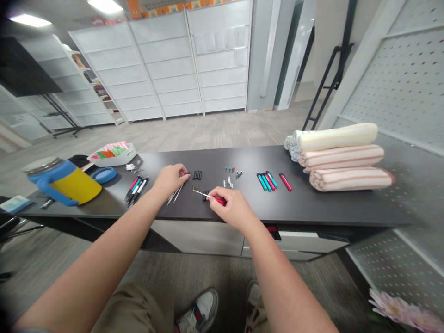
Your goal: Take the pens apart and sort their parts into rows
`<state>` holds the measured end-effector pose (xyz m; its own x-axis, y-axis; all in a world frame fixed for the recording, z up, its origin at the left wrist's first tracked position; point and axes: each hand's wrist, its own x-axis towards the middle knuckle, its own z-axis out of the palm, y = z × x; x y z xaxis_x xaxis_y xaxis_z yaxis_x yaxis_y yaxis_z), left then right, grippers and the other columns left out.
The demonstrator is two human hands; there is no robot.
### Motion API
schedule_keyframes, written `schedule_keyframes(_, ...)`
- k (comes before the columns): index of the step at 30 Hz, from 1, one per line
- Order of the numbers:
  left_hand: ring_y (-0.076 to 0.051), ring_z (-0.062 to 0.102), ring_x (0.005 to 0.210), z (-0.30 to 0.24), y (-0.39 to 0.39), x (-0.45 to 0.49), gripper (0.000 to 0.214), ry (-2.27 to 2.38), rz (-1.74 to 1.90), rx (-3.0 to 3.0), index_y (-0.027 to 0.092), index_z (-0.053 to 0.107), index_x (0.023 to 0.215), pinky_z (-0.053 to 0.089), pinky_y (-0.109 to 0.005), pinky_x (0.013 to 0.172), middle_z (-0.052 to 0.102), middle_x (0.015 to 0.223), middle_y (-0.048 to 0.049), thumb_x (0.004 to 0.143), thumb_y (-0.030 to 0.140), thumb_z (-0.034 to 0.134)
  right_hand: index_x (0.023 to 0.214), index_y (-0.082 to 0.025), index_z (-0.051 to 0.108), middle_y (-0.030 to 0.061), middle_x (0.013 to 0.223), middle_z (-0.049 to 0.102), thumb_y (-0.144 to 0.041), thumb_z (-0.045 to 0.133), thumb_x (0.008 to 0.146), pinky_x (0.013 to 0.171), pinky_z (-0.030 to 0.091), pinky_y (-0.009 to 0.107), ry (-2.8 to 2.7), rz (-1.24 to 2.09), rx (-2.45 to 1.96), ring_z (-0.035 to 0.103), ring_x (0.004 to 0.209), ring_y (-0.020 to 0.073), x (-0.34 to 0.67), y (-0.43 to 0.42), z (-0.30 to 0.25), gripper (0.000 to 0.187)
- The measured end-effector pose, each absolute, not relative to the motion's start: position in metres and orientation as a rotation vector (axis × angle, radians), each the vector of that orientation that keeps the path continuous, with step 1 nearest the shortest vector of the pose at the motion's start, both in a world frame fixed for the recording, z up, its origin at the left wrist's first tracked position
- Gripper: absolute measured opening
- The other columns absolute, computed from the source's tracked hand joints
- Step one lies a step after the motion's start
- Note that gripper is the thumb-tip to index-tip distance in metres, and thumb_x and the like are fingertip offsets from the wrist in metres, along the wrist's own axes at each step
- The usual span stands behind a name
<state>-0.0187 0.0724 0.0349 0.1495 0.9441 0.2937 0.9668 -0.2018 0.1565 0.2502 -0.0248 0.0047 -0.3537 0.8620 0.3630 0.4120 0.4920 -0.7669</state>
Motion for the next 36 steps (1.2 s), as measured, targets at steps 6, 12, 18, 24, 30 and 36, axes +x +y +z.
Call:
schedule_keyframes(6,-0.026,0.071,0.098,0.036,0.075,-0.019,0.016,-1.926,-0.448,-2.372,0.026,0.076,0.098,0.051,-0.036,0.088,0.080,0.098,-0.0054,0.094,0.035,0.063,0.094,-0.022,0.074,-0.0021,0.073,0.066,-0.035,0.059,0.098,0.060,0.037,0.025,-1.953,0.738,-1.056,0.052,0.064,0.0135,0.250,-0.026,0.005,0.021)
schedule_keyframes(12,-0.027,0.071,0.103,0.029,0.087,-0.023,0.023,-1.983,-0.411,-2.320,0.028,0.079,0.105,0.052,-0.039,0.094,0.080,0.106,-0.0076,0.094,0.025,0.058,0.093,-0.022,0.075,-0.0030,0.069,0.063,-0.035,0.060,0.097,0.058,0.036,0.025,-1.945,0.737,-1.059,0.050,0.060,0.0130,0.250,-0.025,0.005,0.020)
schedule_keyframes(18,-0.026,0.070,0.107,0.025,0.095,-0.018,0.026,-1.944,-0.446,-2.408,0.031,0.079,0.107,0.052,-0.038,0.095,0.081,0.108,-0.0030,0.095,0.019,0.059,0.093,-0.022,0.075,-0.0031,0.069,0.063,-0.035,0.060,0.097,0.057,0.035,0.025,-1.942,0.751,-1.057,0.050,0.060,0.0129,0.250,-0.025,0.006,0.020)
schedule_keyframes(24,-0.026,0.070,0.104,0.035,0.085,-0.018,0.023,-1.930,-0.566,-2.407,0.027,0.078,0.107,0.051,-0.038,0.093,0.081,0.106,-0.0050,0.095,0.020,0.059,0.092,-0.022,0.074,-0.0033,0.069,0.063,-0.034,0.060,0.097,0.058,0.036,0.025,-1.952,0.748,-1.058,0.050,0.061,0.0128,0.250,-0.025,0.006,0.019)
schedule_keyframes(30,-0.026,0.069,0.103,0.063,0.021,-0.012,0.025,-1.708,-0.992,-2.450,0.025,0.076,0.108,0.050,-0.037,0.093,0.079,0.106,-0.0061,0.103,0.035,0.054,0.093,-0.022,0.074,-0.0012,0.077,0.071,-0.030,0.060,0.097,0.063,0.039,0.026,-1.992,0.719,-1.052,0.058,0.067,0.0142,0.248,-0.024,0.007,0.017)
schedule_keyframes(36,-0.027,0.066,0.116,0.059,-0.032,0.000,0.027,-1.326,-0.978,-2.726,0.026,0.073,0.117,0.046,-0.042,0.103,0.077,0.121,-0.0066,0.095,0.042,0.073,0.092,-0.022,0.074,-0.0022,0.077,0.070,-0.024,0.061,0.095,0.065,0.039,0.025,-2.073,0.630,-1.051,0.059,0.067,0.0135,0.244,-0.025,0.006,0.014)
